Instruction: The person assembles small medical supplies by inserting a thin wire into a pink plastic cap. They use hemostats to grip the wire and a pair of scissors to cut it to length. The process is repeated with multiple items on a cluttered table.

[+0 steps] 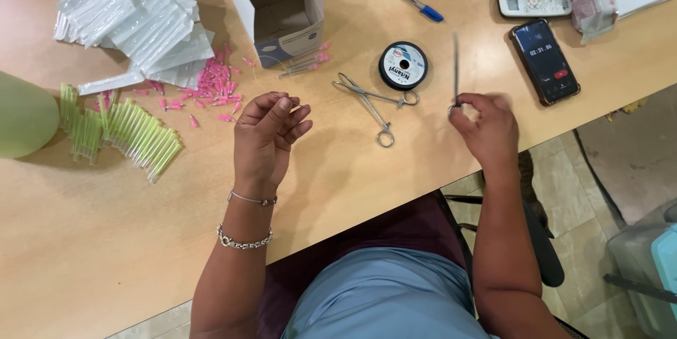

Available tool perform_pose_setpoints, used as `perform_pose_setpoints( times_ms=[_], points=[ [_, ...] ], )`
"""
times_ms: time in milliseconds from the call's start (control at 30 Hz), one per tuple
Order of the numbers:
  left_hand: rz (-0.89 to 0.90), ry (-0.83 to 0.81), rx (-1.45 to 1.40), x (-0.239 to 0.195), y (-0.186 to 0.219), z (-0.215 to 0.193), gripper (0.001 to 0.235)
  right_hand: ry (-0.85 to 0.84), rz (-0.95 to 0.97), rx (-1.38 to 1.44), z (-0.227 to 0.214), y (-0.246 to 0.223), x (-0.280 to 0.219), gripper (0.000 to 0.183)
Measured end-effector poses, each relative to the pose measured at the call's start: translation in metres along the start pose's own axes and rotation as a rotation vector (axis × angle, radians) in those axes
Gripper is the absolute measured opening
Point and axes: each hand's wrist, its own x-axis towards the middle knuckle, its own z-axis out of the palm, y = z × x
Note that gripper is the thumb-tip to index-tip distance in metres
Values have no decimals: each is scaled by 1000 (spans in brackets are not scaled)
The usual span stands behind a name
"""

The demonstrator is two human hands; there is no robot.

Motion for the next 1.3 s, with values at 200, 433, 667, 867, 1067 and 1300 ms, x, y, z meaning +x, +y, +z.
perform_pose_setpoints(
  times_ms=[200,433,667,867,1067,1300],
  points=[
    [2,-6,-20,-1,1,0,10,-256,73,779,5,-43,-12,23],
    [29,17,-65,3,-8,-7,12,-392,102,1160,70,-76,-41,35],
    [61,24,-187,5,-8,-5,11,-900,-168,1082,102,-126,-91,70],
    [64,20,-199,3,-8,-2,9,-896,-240,1021,107,-147,-95,64],
    [50,2,-213,4,-12,-3,7,-823,-253,964,104,-152,-87,53],
    [90,2,-219,9,-10,-8,7,-709,-225,896,92,-156,-87,35]
  ],
)
